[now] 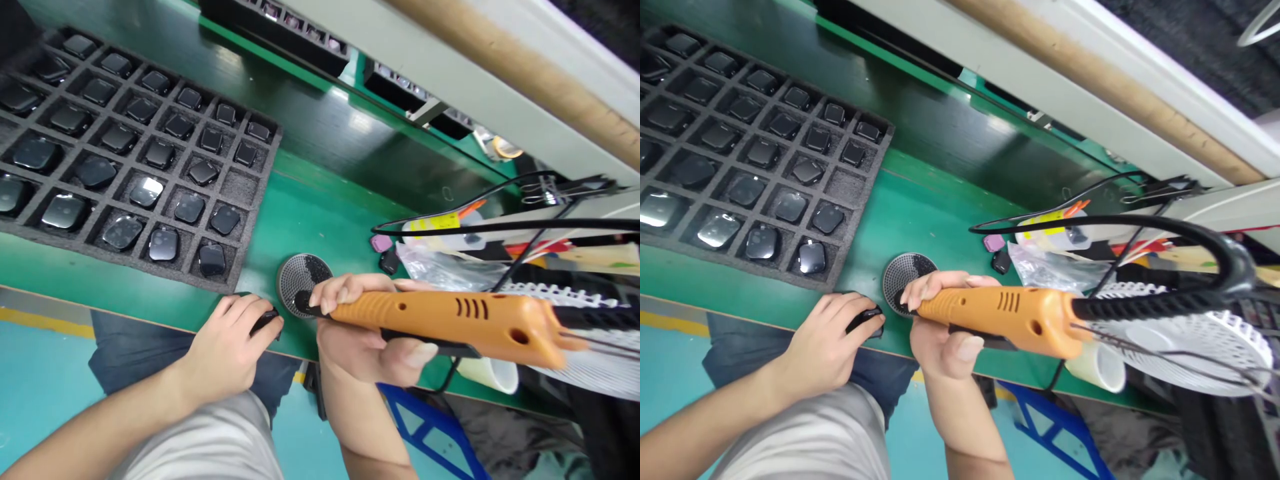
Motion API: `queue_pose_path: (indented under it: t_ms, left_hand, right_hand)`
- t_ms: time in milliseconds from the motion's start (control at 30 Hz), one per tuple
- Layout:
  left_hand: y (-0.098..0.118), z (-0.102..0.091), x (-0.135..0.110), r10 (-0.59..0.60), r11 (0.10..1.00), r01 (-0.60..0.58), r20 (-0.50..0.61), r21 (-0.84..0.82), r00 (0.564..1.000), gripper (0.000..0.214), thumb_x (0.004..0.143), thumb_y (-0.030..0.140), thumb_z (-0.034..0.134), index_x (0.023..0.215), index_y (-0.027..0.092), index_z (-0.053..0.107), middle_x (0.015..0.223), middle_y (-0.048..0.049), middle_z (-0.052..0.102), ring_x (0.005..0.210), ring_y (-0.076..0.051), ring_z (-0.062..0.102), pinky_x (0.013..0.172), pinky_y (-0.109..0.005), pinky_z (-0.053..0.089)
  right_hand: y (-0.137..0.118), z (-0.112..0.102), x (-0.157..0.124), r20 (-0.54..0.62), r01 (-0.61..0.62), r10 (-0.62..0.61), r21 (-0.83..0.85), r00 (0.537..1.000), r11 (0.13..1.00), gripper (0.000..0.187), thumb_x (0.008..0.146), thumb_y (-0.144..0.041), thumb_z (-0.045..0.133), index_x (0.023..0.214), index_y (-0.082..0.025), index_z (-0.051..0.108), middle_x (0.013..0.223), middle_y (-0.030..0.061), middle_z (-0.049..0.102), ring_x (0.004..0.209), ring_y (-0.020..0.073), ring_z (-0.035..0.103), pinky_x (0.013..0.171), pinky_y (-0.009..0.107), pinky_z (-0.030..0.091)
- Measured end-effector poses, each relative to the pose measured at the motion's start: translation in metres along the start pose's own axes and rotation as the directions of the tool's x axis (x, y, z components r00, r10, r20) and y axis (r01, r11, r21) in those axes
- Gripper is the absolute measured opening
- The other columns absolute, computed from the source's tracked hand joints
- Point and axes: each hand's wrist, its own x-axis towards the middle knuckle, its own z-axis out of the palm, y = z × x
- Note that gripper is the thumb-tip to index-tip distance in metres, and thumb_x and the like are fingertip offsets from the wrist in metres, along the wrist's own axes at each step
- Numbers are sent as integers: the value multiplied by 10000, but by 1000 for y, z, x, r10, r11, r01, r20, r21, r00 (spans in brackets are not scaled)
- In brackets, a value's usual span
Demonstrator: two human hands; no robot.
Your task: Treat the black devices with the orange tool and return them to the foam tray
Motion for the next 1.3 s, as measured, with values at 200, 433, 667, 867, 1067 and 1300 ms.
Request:
queue_pose_path:
  t_ms: [200, 433, 667, 867, 1067, 1300]
  left_hand:
    - [1, -4, 2, 14, 1000, -14, 2, 1, 1000, 299, 1066, 210, 602, 1327, 137, 727, 1335, -165, 722, 1224, -334, 649, 993, -496, 518]
    - [-1, -2, 0, 23, 1000, -24, -66, -15, 998, 261, 1075, 213, 642, 1308, 142, 735, 1328, -150, 747, 1219, -316, 676, 1009, -485, 529]
    - [-1, 0, -1, 13, 999, -16, -99, -31, 995, 253, 1062, 209, 679, 1299, 147, 743, 1325, -146, 765, 1214, -310, 701, 1001, -482, 557]
    - [0, 0, 0, 11, 999, -15, -109, -36, 994, 236, 1061, 209, 686, 1281, 149, 747, 1304, -142, 775, 1217, -307, 708, 992, -482, 570]
    - [0, 0, -1, 6, 999, -10, -114, -41, 993, 228, 1059, 208, 689, 1271, 144, 744, 1294, -143, 776, 1217, -310, 707, 994, -483, 569]
    - [0, 0, 0, 3, 999, -8, -119, -47, 993, 210, 1063, 204, 680, 1254, 141, 743, 1284, -135, 778, 1204, -306, 705, 985, -473, 558]
  right_hand:
    - [1, -1, 0, 15, 7, -8, 22, 1000, 1000, 413, 933, -653, 720, 1209, -348, 682, 824, -55, 688, 562, 153, 601, 516, 340, 556]
    - [-2, -2, 1, 22, 8, -8, 22, 1000, 1000, 408, 918, -649, 756, 1204, -362, 707, 827, -57, 700, 567, 158, 611, 516, 347, 561]
    - [-34, 3, -9, 94, -85, 84, 7, 992, 996, 400, 953, -656, 713, 1229, -367, 715, 894, -31, 683, 666, 186, 630, 590, 405, 577]
    - [-35, 6, -20, 126, -134, 137, -31, 983, 991, 448, 969, -712, 667, 1260, -371, 673, 915, -36, 659, 692, 177, 614, 635, 404, 558]
    - [-32, 3, -24, 145, -155, 157, -23, 977, 988, 473, 954, -720, 697, 1287, -386, 662, 925, -35, 658, 716, 181, 619, 646, 403, 554]
    - [-35, 3, -27, 155, -182, 189, -54, 970, 982, 478, 936, -719, 730, 1276, -389, 667, 947, -24, 661, 749, 195, 648, 684, 446, 578]
